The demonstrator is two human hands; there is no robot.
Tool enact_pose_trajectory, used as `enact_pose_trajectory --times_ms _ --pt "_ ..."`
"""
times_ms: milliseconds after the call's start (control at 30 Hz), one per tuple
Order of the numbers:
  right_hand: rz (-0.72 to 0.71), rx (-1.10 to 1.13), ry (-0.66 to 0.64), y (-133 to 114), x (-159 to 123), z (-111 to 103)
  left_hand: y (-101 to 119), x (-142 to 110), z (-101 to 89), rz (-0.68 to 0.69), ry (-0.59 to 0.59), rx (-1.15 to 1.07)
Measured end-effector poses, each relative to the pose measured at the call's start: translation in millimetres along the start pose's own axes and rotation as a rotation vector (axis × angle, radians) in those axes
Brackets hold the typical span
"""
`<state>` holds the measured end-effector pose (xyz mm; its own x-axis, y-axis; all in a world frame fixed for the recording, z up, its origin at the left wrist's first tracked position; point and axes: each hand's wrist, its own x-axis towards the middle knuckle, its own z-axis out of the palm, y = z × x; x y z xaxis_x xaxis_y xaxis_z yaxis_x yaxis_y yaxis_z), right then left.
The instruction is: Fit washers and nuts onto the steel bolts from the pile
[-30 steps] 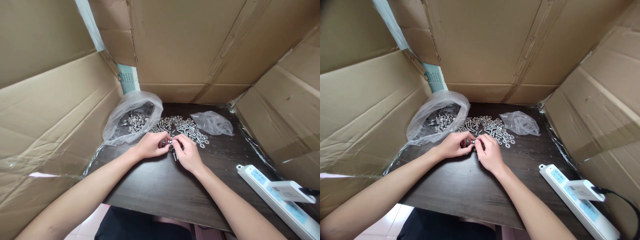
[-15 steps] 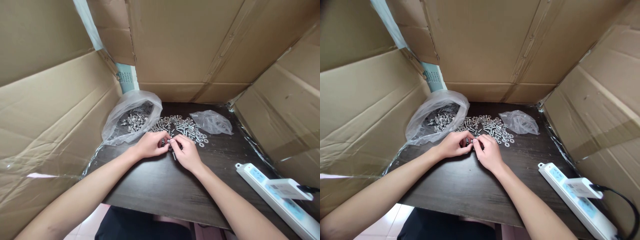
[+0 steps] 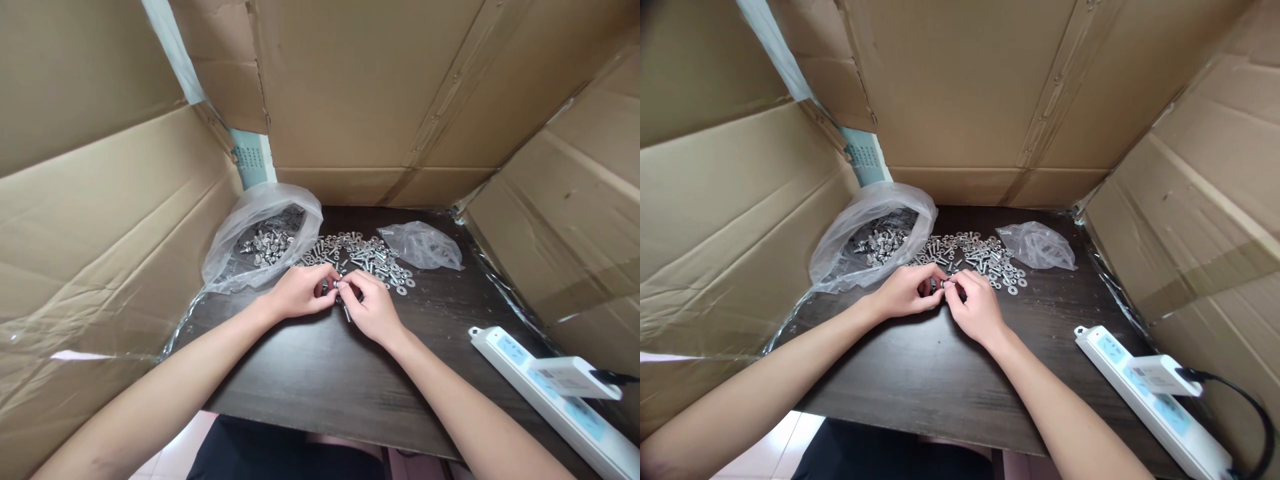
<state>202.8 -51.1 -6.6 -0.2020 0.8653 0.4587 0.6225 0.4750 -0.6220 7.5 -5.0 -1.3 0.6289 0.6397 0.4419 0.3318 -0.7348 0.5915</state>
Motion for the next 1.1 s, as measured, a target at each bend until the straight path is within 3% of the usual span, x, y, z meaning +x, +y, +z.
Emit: enact_pose_trajectory --times_ms 600,1100 --pt "-0.008 0.057 0.085 -4.1 1.0 -5.0 1.9 0.6 -4.5 -0.044 0.000 0.000" --pt "-0.022 0.083 0.018 -5.3 0.5 -4.6 0.8 0.6 -2.2 -0.001 -0.017 0.001"
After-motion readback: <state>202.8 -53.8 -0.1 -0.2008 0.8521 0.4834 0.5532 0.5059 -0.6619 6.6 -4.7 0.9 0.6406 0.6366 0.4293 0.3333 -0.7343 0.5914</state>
